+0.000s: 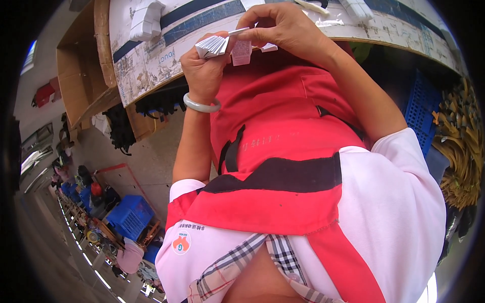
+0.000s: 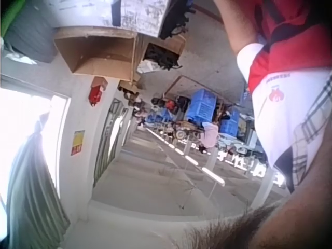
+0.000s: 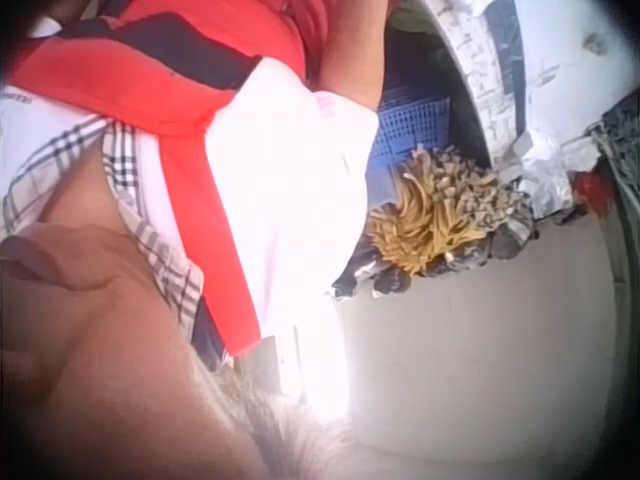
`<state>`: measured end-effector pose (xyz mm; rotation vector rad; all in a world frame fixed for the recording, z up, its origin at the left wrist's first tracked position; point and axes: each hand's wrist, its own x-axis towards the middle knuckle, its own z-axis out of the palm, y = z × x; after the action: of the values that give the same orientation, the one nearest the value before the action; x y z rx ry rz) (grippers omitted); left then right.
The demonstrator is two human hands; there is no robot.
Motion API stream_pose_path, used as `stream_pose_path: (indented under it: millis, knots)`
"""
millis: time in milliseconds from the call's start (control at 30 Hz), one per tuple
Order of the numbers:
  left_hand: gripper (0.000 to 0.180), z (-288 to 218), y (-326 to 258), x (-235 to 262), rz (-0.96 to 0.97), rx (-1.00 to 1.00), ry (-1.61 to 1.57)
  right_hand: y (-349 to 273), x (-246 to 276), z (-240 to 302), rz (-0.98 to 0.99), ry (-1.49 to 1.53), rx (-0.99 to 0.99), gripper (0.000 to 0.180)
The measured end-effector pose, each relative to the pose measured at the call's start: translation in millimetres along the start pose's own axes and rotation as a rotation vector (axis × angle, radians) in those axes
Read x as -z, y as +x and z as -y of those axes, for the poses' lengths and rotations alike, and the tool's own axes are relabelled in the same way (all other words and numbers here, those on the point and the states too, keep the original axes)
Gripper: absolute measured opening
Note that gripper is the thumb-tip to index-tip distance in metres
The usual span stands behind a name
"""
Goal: Folding and stacking instructional labels or manuals at an industrial workbench.
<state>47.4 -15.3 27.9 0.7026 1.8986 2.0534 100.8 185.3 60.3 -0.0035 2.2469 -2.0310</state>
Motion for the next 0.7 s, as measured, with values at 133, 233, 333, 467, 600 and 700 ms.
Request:
stream_pose_path:
  millis: [133, 233, 333, 467, 600, 700]
  knots:
    - [0.014, -2.8, -2.4, -2.9, 0.002, 0.253, -0.124, -1.4, 0.8, 0.4, -0.016, 0.008, 0.028, 0.014]
    - [0.028, -3.9, -0.6, 1.5, 0.097, 0.443, -0.400, -11.5, 5.6, 21.7, 0.269, 0.321, -0.233, 0.014]
    - [0.049, 0.5, -6.5, -4.1, 0.123, 0.493, -0.430, -10.3, -8.1, 13.2, 0.178, 0.245, -0.111, 0.019]
    - [0.060, -3.7, -18.1, -20.4, 0.160, 0.501, -0.644, -11.4, -24.8, -14.8, -0.123, 0.018, -0.053, 0.022]
    - [0.039, 13.8, -32.2, -7.2, 0.230, 0.532, -0.571, -21.9, -31.6, -20.8, -0.056, -0.015, -0.015, 0.015]
    - [0.031, 16.1, -40.2, -6.5, 0.195, 0.593, -0.628, -30.0, -25.4, -22.1, -0.011, -0.312, 0.117, 0.024]
